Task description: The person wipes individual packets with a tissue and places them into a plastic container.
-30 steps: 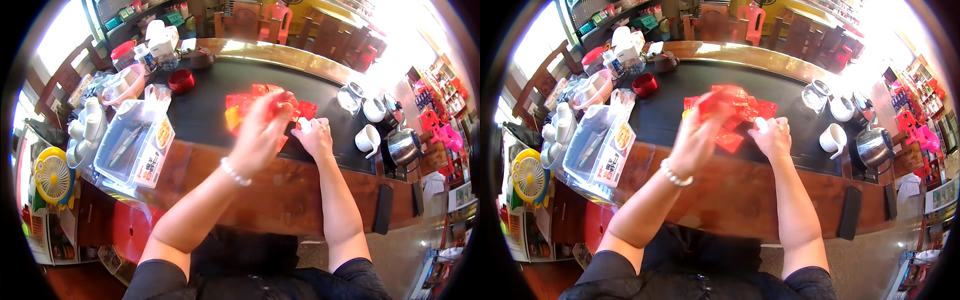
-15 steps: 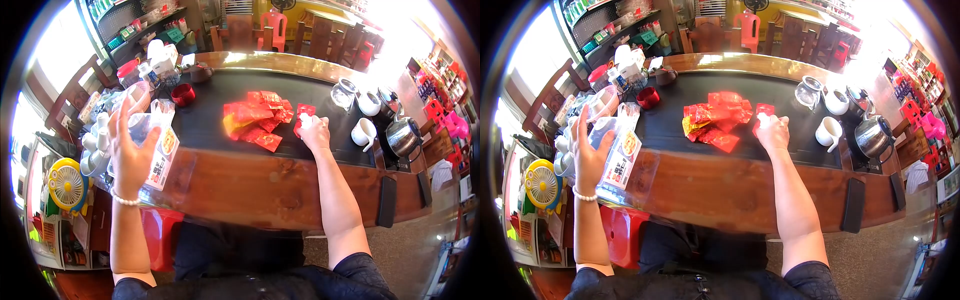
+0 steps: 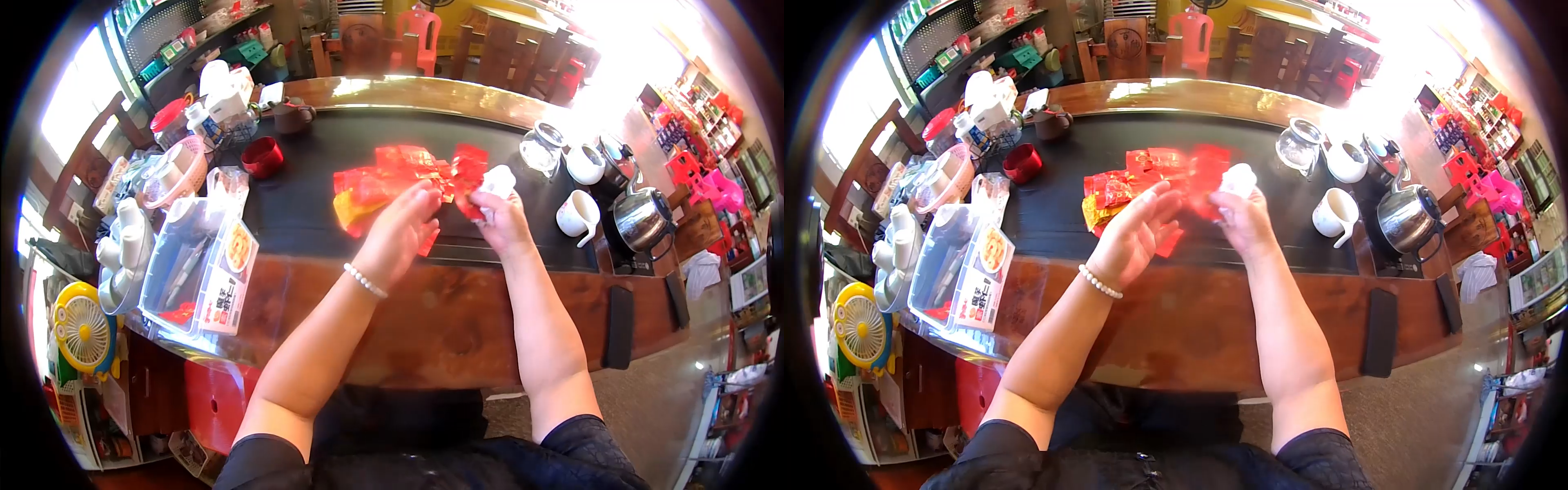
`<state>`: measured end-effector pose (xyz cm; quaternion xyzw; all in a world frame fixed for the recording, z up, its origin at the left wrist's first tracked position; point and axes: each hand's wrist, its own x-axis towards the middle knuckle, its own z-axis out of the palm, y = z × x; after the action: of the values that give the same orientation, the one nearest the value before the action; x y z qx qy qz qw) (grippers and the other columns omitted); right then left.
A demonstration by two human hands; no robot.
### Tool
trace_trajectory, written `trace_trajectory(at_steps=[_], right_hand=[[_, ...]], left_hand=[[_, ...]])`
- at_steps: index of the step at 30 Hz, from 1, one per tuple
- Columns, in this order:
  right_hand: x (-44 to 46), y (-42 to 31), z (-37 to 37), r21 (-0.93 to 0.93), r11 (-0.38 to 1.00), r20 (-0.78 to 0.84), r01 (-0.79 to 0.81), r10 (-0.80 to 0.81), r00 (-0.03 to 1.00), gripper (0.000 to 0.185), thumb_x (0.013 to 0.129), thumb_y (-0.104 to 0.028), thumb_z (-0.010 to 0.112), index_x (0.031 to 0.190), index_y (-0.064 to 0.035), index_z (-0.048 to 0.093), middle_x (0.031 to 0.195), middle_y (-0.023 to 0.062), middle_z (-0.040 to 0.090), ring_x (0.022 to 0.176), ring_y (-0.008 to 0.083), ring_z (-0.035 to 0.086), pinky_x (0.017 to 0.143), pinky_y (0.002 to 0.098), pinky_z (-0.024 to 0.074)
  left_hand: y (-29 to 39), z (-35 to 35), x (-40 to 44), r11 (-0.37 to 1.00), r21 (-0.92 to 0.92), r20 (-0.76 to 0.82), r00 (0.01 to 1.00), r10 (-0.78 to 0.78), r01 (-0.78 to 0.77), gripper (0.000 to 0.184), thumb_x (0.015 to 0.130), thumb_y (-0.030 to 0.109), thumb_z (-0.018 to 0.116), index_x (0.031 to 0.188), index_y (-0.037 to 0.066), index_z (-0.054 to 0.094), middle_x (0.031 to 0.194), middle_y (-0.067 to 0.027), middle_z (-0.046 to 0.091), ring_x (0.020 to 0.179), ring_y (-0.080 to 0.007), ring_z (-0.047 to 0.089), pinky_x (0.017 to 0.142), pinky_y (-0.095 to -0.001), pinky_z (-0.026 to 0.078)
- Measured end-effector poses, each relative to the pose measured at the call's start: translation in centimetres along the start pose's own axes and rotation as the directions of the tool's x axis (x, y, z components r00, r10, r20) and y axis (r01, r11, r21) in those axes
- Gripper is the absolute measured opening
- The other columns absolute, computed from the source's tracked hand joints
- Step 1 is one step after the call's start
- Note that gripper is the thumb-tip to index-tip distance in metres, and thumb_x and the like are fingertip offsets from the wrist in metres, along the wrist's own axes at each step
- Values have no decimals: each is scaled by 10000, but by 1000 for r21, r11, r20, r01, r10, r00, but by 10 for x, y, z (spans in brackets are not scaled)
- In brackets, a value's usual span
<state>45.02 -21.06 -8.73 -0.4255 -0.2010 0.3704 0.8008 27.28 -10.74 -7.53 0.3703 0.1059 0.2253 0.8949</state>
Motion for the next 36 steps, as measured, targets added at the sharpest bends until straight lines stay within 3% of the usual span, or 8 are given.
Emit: trace_trajectory(at_steps=[5, 13, 16, 20, 21, 22, 26, 36], right_hand=[[-22, 7, 26, -288, 957, 272, -29, 111, 956, 248, 772, 2, 716, 987, -88, 633, 858, -23, 629, 692, 69, 578, 584, 209, 443], [-33, 12, 44, -646, 749, 169, 146, -46, 985, 270, 890, -145, 700, 1096, -31, 569, 906, 36, 647, 719, 51, 598, 602, 204, 474], [-28, 11, 49, -576, 765, 12, 289, -345, 938, 294, 929, -177, 656, 1145, -30, 520, 965, 62, 633, 751, 69, 601, 603, 205, 484], [-32, -4, 69, -460, 877, -25, 141, -172, 985, 355, 1007, -214, 515, 1290, -6, 469, 1119, 83, 595, 967, 134, 602, 827, 277, 513], [-38, 1, 77, -571, 790, 44, 226, -245, 969, 370, 991, -156, 522, 1318, 8, 469, 1129, 88, 582, 1014, 158, 585, 880, 283, 498], [-40, 4, 83, -843, 402, 161, 356, -443, 882, 291, 948, -101, 563, 1222, -5, 571, 1111, 103, 581, 1012, 203, 591, 876, 302, 500], [-47, 20, 109, -784, -212, 602, 583, -485, 634, 180, 852, -67, 643, 1026, -42, 682, 1060, 144, 586, 995, 310, 575, 876, 372, 471], [-35, 23, 91, -833, -215, 538, 510, -529, 656, 152, 782, 8, 585, 902, -27, 673, 948, 118, 591, 908, 278, 545, 826, 380, 458]], left_hand=[[0, -9, 6, 960, -276, 218, 976, 20, 42, 420, 1021, 273, 439, 1396, 83, 426, 1335, -107, 549, 1252, -259, 505, 1059, -439, 387], [15, -12, 6, 886, -450, 86, 993, -77, 108, 504, 1041, 431, 350, 1418, 100, 390, 1132, -118, 624, 1064, -253, 593, 923, -441, 490], [16, -26, 13, 833, -517, 292, 955, -48, 199, 566, 1020, 524, 335, 1389, 105, 423, 1042, -92, 634, 899, -202, 589, 765, -385, 508], [11, -26, 18, 857, -460, 160, 971, -178, 233, 617, 1002, 588, 302, 1352, 107, 467, 1046, -83, 634, 847, -177, 566, 682, -349, 488], [8, -26, 18, 887, -408, 131, 976, -175, 214, 628, 1008, 582, 280, 1342, 88, 475, 1087, -82, 636, 927, -199, 594, 748, -366, 506], [9, -20, 14, 879, -414, 137, 971, -196, 236, 616, 1013, 568, 278, 1333, 82, 482, 1109, -83, 632, 968, -210, 596, 785, -375, 507], [-1, -25, 19, 903, -368, 181, 970, -165, 222, 573, 1021, 534, 316, 1263, 68, 545, 1233, -100, 603, 1163, -238, 563, 1017, -392, 446], [19, 0, 5, 943, -285, 3, 984, -177, 171, 584, 1042, 486, 288, 1304, 12, 509, 1244, -128, 586, 1146, -234, 576, 995, -393, 467]])
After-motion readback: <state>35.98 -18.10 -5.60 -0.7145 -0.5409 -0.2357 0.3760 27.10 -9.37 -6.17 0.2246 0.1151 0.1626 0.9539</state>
